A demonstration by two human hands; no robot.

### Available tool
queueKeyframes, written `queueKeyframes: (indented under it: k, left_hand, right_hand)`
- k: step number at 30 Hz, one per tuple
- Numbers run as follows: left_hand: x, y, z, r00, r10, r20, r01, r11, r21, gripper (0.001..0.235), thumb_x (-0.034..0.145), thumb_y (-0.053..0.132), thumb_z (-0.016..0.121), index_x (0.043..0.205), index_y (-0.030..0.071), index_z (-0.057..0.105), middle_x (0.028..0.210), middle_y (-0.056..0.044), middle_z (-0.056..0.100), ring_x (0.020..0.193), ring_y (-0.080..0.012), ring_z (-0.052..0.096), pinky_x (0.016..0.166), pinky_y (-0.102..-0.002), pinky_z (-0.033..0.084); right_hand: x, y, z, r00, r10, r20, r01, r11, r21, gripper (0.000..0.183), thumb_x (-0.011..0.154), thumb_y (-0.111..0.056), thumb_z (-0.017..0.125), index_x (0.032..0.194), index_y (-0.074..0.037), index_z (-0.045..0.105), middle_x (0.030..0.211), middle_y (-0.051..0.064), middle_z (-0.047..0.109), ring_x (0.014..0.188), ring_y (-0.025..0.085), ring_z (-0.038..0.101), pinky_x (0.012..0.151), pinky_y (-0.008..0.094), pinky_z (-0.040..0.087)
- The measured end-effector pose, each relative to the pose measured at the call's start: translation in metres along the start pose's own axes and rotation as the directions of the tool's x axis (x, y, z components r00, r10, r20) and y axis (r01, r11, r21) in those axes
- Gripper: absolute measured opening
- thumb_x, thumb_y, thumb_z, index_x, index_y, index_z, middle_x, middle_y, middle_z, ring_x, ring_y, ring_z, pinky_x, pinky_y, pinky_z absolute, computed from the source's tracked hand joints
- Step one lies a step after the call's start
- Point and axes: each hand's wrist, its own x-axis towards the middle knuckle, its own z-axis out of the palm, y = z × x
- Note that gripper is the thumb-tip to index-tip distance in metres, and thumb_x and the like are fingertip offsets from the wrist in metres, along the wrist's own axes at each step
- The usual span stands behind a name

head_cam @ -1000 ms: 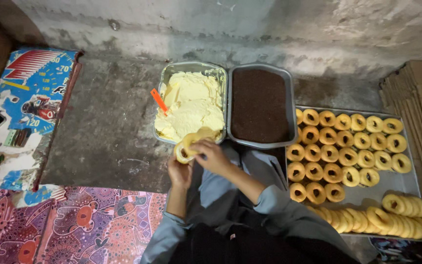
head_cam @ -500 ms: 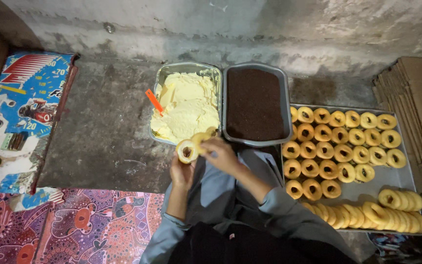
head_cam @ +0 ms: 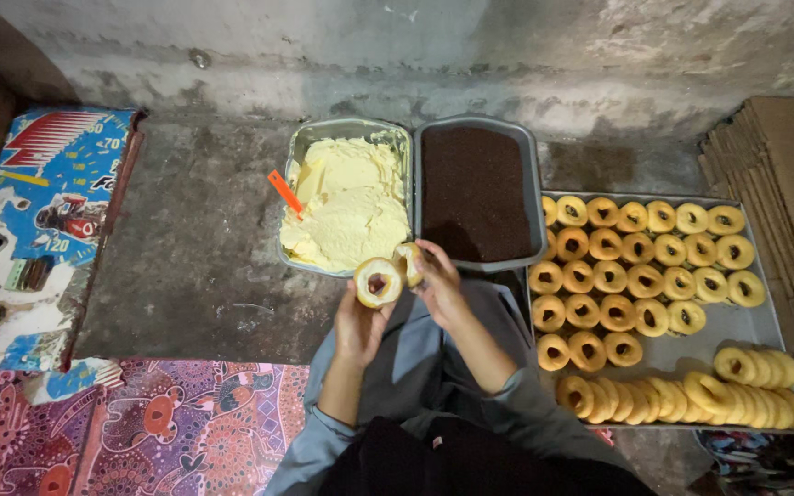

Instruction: The person repeatedly picks up ring-shaped donuts, fills their centers with a yellow cream using their fingers, and then places them into a tray of dark crumbs before arranging them on a metal tray.

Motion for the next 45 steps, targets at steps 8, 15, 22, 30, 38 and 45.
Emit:
queueKeyframes:
  k: [8, 15, 22, 30, 38, 45]
  left_hand:
    - [-0.007, 0.003, 0.025, 0.999, -0.038, 0.022, 0.039, 0.999, -0.011, 0.054, 0.108, 0.036, 0.042, 0.144, -0.003, 0.045, 0.144, -0.018, 0.055, 0.132, -0.0302, 0.056, 0.113, -0.045, 0.047]
    - [-0.008, 0.005, 0.025, 0.998, -0.054, 0.024, 0.054, 0.999, 0.003, 0.055, 0.108, 0.037, 0.043, 0.145, -0.004, 0.045, 0.144, -0.018, 0.054, 0.132, -0.0307, 0.055, 0.113, -0.044, 0.046]
    - [-0.014, 0.008, 0.028, 0.998, -0.067, 0.005, 0.067, 0.997, 0.027, 0.054, 0.108, 0.036, 0.043, 0.145, -0.003, 0.045, 0.145, -0.017, 0.054, 0.132, -0.0294, 0.056, 0.112, -0.044, 0.047]
    - [-0.008, 0.008, 0.02, 0.996, -0.064, -0.063, 0.065, 0.998, 0.012, 0.051, 0.108, 0.034, 0.041, 0.143, -0.003, 0.046, 0.142, -0.018, 0.055, 0.13, -0.0306, 0.057, 0.109, -0.044, 0.049]
    - [0.014, -0.017, -0.026, 0.998, -0.009, -0.065, 0.022, 0.979, 0.203, 0.05, 0.11, 0.034, 0.043, 0.145, -0.001, 0.05, 0.137, -0.016, 0.06, 0.12, -0.0264, 0.057, 0.095, -0.04, 0.046]
    - [0.03, -0.047, -0.053, 0.988, -0.103, -0.115, 0.119, 0.984, 0.135, 0.044, 0.105, 0.027, 0.044, 0.138, 0.0, 0.053, 0.134, -0.012, 0.063, 0.122, -0.0235, 0.061, 0.105, -0.039, 0.05]
  right_hand:
    - [-0.002, 0.002, 0.011, 0.992, -0.129, -0.008, 0.127, 0.985, -0.121, 0.055, 0.09, -0.009, 0.075, 0.141, -0.009, 0.054, 0.122, 0.005, 0.064, 0.108, 0.015, 0.062, 0.087, 0.03, 0.054]
    - [-0.005, -0.002, 0.014, 0.982, -0.189, 0.007, 0.187, 0.965, -0.182, 0.054, 0.09, -0.009, 0.077, 0.14, -0.008, 0.056, 0.121, 0.007, 0.064, 0.109, 0.015, 0.061, 0.092, 0.031, 0.052]
    - [-0.012, -0.006, 0.016, 0.916, -0.391, 0.091, 0.393, 0.828, -0.4, 0.055, 0.088, -0.006, 0.079, 0.138, -0.005, 0.055, 0.127, 0.006, 0.063, 0.116, 0.014, 0.06, 0.1, 0.029, 0.049]
    - [-0.015, -0.01, 0.004, 0.915, -0.4, 0.056, 0.391, 0.844, -0.367, 0.051, 0.09, -0.005, 0.074, 0.137, -0.004, 0.055, 0.128, 0.006, 0.062, 0.117, 0.014, 0.059, 0.098, 0.029, 0.049]
    - [-0.046, -0.039, 0.03, 0.637, -0.444, 0.63, 0.746, 0.152, -0.648, 0.038, 0.091, -0.009, 0.075, 0.129, -0.01, 0.069, 0.129, 0.008, 0.07, 0.122, 0.025, 0.064, 0.107, 0.038, 0.052]
    - [-0.037, -0.058, 0.028, 0.689, -0.424, 0.588, 0.693, 0.15, -0.705, 0.034, 0.082, -0.006, 0.078, 0.115, -0.007, 0.073, 0.114, 0.012, 0.073, 0.112, 0.032, 0.068, 0.101, 0.042, 0.053]
